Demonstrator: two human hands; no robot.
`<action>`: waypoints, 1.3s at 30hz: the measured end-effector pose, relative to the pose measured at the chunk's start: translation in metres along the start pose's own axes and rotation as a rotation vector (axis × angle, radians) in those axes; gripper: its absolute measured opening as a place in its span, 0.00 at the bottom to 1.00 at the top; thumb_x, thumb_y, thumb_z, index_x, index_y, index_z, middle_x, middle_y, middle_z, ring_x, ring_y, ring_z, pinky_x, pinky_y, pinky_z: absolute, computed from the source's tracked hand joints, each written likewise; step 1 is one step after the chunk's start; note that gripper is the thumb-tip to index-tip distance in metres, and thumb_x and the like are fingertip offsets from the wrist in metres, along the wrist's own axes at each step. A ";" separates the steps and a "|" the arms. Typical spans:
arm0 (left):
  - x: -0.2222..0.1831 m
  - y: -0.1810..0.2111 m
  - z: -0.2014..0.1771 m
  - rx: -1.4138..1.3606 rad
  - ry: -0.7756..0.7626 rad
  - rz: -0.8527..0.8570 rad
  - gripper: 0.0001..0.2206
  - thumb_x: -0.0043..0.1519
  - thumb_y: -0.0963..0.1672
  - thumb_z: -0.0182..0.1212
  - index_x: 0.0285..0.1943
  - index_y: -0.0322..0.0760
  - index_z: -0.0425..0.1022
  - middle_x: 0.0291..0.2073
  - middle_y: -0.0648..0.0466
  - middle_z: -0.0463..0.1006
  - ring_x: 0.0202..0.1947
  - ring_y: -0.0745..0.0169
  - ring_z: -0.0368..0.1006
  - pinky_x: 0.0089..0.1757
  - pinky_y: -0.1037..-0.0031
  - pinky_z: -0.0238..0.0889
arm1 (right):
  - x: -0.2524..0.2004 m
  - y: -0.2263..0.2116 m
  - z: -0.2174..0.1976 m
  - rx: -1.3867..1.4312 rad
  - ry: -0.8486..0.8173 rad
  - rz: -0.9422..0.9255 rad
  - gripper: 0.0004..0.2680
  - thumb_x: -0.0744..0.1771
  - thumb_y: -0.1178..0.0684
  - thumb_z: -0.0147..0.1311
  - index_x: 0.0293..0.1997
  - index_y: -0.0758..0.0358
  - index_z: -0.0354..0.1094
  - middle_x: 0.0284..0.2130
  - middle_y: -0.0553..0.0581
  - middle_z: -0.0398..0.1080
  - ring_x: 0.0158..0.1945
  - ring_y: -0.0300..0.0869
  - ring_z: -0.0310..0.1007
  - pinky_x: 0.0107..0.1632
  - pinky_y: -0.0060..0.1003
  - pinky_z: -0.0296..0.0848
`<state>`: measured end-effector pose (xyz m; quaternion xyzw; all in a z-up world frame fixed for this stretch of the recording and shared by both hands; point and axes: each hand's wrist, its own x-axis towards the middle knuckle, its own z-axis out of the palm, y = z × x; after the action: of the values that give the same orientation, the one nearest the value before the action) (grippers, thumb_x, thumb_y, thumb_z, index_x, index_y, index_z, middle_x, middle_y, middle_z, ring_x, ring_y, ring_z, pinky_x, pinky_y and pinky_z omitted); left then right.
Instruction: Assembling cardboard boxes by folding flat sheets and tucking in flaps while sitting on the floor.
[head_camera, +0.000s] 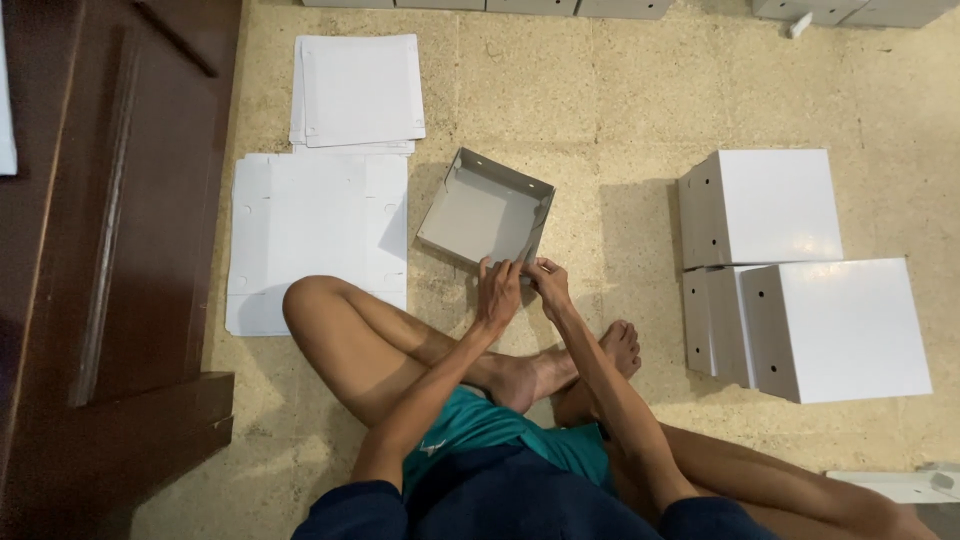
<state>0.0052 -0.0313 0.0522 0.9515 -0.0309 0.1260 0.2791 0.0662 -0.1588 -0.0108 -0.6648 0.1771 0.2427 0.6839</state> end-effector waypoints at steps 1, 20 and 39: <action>-0.002 -0.001 0.000 -0.001 -0.001 -0.001 0.09 0.62 0.36 0.50 0.48 0.30 0.73 0.29 0.49 0.71 0.33 0.54 0.74 0.59 0.48 0.54 | -0.001 -0.001 0.001 -0.001 0.000 0.002 0.09 0.60 0.54 0.66 0.36 0.59 0.68 0.30 0.53 0.71 0.37 0.40 0.71 0.44 0.35 0.69; 0.000 -0.005 0.010 0.005 0.020 -0.021 0.05 0.63 0.37 0.50 0.44 0.33 0.71 0.27 0.51 0.71 0.31 0.56 0.73 0.55 0.51 0.57 | -0.033 -0.036 0.005 -0.049 -0.059 -0.025 0.07 0.61 0.56 0.61 0.37 0.62 0.69 0.27 0.51 0.64 0.32 0.37 0.65 0.40 0.34 0.66; 0.006 0.012 -0.024 -0.082 -0.024 -0.029 0.08 0.63 0.37 0.49 0.44 0.35 0.74 0.30 0.50 0.73 0.33 0.54 0.74 0.53 0.54 0.59 | -0.021 -0.019 0.003 -0.018 -0.035 0.002 0.06 0.63 0.55 0.60 0.39 0.61 0.68 0.33 0.54 0.66 0.41 0.43 0.68 0.47 0.39 0.67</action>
<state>0.0037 -0.0278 0.0795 0.9411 -0.0253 0.1091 0.3191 0.0596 -0.1578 0.0168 -0.6665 0.1638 0.2565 0.6806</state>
